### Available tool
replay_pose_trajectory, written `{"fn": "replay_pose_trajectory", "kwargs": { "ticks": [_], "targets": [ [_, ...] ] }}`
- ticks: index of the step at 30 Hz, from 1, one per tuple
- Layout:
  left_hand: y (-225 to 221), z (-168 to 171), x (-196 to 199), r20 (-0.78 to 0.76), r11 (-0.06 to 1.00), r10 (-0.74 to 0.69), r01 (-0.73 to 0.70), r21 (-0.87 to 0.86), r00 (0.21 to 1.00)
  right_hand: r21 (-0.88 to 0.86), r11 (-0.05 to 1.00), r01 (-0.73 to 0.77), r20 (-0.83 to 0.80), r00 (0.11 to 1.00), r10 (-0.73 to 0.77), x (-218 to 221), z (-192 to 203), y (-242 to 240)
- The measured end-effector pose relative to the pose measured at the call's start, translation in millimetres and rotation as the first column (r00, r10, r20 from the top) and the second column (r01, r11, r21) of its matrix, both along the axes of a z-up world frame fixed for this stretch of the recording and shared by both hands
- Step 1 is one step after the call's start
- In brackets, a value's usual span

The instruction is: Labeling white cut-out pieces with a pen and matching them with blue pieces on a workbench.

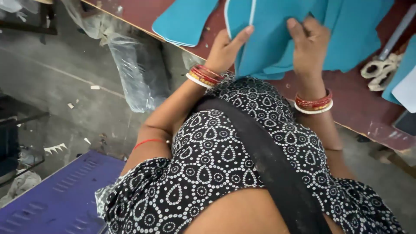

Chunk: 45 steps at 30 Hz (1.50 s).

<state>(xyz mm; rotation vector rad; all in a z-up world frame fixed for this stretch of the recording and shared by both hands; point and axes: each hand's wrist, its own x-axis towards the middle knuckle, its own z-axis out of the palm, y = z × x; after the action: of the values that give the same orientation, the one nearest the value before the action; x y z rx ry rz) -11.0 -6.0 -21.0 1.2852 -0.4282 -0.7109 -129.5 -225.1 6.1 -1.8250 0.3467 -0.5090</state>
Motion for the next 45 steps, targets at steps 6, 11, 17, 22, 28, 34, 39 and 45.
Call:
{"fn": "replay_pose_trajectory", "kwargs": {
  "ticks": [6,11,17,22,28,34,39,45],
  "targets": [
    [-9.7,32.1,-26.6,0.048,0.990,0.135,-0.133,-0.042,0.990,-0.018,0.999,0.031,0.038,0.999,-0.030,-7.7,17.1,7.2],
    [-26.4,8.3,-63.7,-0.041,0.969,0.240,-0.242,-0.056,0.970,-0.299,0.946,0.125,0.152,0.985,-0.083,-24.2,25.2,11.5],
    [-32.1,8.7,-90.1,-0.283,0.943,0.263,-0.309,-0.128,0.922,-0.511,0.850,0.128,0.249,0.968,0.005,-29.2,33.4,17.4],
    [-31.5,13.9,-96.8,-0.400,0.931,0.200,-0.301,-0.207,0.894,-0.260,0.965,-0.020,0.206,0.976,0.076,-39.6,10.5,-4.2],
    [-27.6,-1.7,-94.3,-0.280,0.932,0.279,-0.329,-0.152,0.919,0.222,0.975,0.022,0.079,0.996,-0.041,-64.7,-35.7,-77.6],
    [-14.7,7.7,-90.0,-0.091,0.878,0.468,-0.474,-0.065,0.879,-0.968,0.186,0.167,0.138,0.978,-0.158,-76.9,12.4,-112.0],
    [-19.8,0.0,-95.2,0.074,0.864,0.500,-0.503,0.025,0.863,-0.259,0.885,-0.388,-0.182,0.919,0.349,-45.1,75.2,14.9],
    [14.1,13.2,-81.3,-0.108,0.929,0.346,-0.356,-0.101,0.932,-0.121,0.935,-0.333,-0.176,0.934,0.310,-45.0,7.9,-2.4]
  ]
}}
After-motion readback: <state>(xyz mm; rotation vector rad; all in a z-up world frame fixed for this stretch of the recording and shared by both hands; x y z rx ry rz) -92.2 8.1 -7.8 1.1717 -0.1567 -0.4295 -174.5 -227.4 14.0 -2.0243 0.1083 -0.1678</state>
